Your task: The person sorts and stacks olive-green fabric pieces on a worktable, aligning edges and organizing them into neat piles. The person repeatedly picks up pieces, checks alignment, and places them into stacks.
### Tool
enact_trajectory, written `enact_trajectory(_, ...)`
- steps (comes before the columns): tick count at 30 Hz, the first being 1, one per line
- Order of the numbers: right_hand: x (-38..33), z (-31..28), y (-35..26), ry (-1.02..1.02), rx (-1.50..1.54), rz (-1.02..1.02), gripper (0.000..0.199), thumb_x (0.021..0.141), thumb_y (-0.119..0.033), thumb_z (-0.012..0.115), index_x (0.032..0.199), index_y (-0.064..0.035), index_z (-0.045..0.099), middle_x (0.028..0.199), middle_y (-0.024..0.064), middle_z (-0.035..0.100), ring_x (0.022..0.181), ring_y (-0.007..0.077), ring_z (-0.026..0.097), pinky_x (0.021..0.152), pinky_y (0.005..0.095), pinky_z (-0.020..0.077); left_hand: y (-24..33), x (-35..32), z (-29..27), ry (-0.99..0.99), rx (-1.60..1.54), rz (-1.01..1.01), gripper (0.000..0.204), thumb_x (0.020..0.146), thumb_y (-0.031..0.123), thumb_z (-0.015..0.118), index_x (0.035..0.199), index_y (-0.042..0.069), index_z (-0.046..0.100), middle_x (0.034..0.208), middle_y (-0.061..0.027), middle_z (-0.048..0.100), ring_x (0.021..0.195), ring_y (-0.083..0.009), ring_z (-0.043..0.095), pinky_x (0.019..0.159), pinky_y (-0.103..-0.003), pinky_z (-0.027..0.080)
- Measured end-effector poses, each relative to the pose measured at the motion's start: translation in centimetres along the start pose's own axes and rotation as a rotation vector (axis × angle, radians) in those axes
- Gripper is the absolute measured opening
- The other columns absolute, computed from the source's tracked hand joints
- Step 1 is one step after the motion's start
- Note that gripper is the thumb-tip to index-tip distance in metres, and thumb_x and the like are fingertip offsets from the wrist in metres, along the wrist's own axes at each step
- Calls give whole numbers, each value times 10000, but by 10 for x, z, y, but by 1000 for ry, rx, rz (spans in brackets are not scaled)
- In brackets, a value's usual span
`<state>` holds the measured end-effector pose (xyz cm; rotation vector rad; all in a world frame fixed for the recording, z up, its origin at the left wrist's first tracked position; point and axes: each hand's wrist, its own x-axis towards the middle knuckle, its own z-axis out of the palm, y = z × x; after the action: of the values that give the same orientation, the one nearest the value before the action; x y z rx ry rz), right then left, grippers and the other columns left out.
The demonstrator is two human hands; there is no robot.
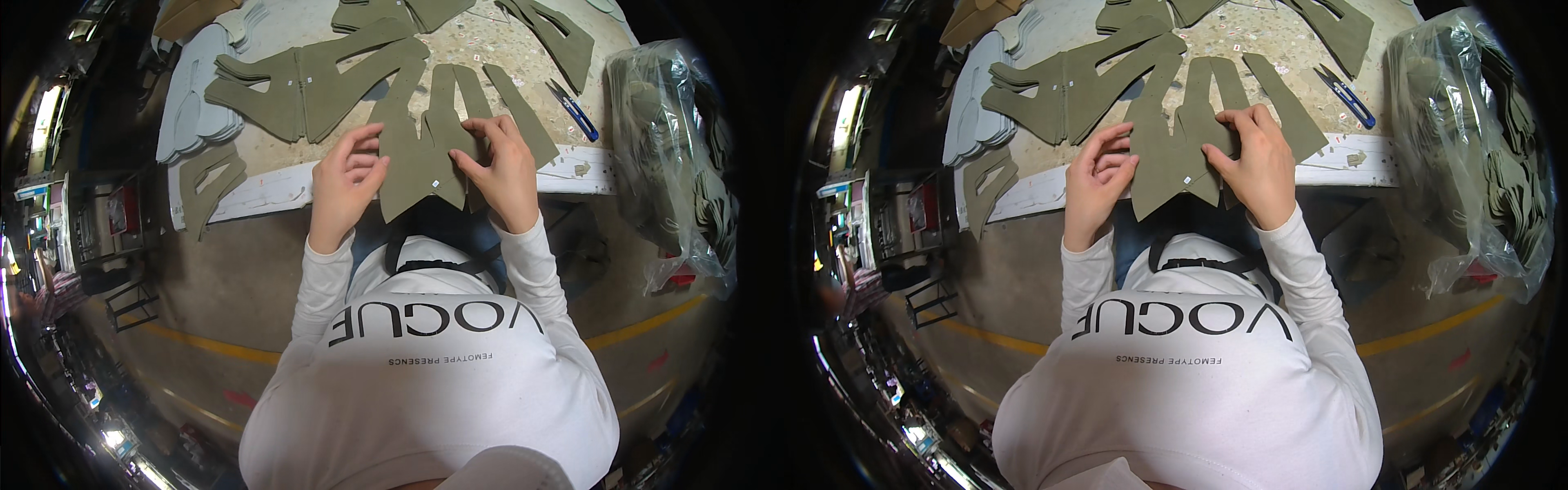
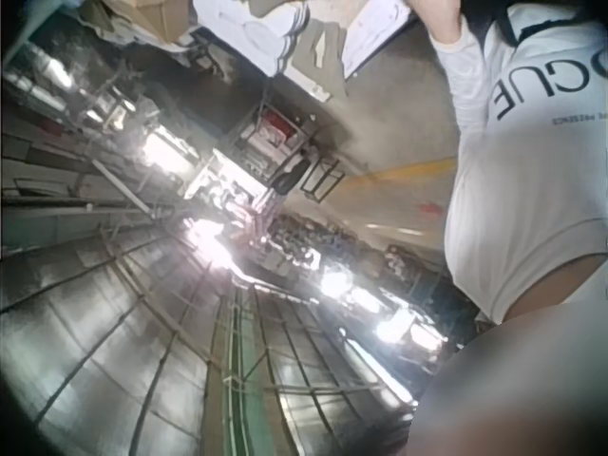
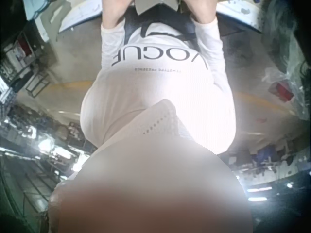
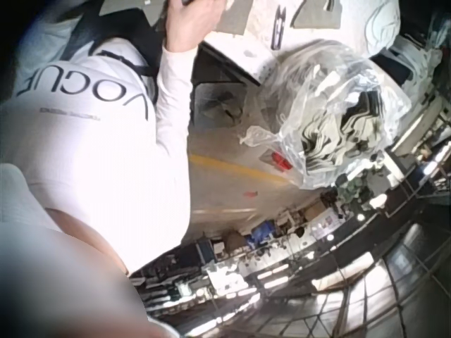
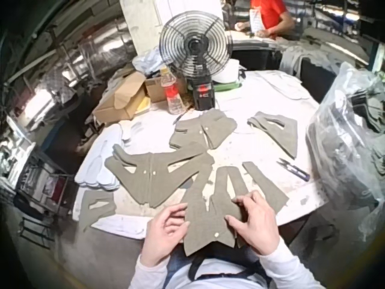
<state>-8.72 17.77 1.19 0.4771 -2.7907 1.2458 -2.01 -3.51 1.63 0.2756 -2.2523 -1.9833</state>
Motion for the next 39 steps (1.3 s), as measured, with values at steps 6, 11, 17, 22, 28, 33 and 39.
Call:
enact_trajectory(6,0,3,-3,60,-1,-41,392,713,-139,768,1074,-77,628,828,89,595,793,257,614,706,355,493,8,-15,-4,-87,136,9,359,810,-48,663,1164,-6,627,1149,-94,593,826,-100,650,671,-202,535)
enact_trajectory(11,-3,-16,-3,136,308,27,364,772,-69,729,1119,-87,618,754,53,562,615,136,538,568,265,449,20,-9,8,-97,93,47,390,799,-53,673,1183,3,630,1200,-89,568,846,-100,649,672,-202,544)
enact_trajectory(17,-7,-62,34,361,236,70,348,806,-116,737,1149,-109,681,795,2,640,678,56,561,538,207,411,20,3,62,-249,104,204,425,797,-60,672,1214,-13,609,1196,-113,553,859,-131,657,722,-250,593)
enact_trajectory(22,-10,-57,64,352,-4,120,285,785,-133,738,1060,-64,707,838,84,668,664,188,577,630,303,472,11,11,84,-297,124,183,435,792,-72,677,1219,-29,606,1181,-105,563,860,-126,654,732,-234,586)
enact_trajectory(28,-15,-52,71,364,-39,14,297,773,-128,728,1061,-60,700,829,80,661,708,217,577,688,328,475,11,10,82,-295,142,151,425,781,-77,687,1197,-18,626,1193,-101,565,851,-115,652,725,-218,579)
enact_trajectory(33,-20,-54,59,380,-136,4,366,739,-148,758,1093,-87,691,880,65,595,820,243,540,761,341,454,15,7,82,-232,393,303,466,747,17,737,1198,10,622,1230,-112,543,958,-212,634,825,-308,557)
enact_trajectory(39,-37,-30,32,230,-186,-113,388,699,-239,801,1049,-132,671,929,43,552,907,255,497,832,375,405,4,9,94,-356,1008,576,918,687,304,807,1462,98,360,1513,-88,344,1372,-322,358,1106,-569,270)
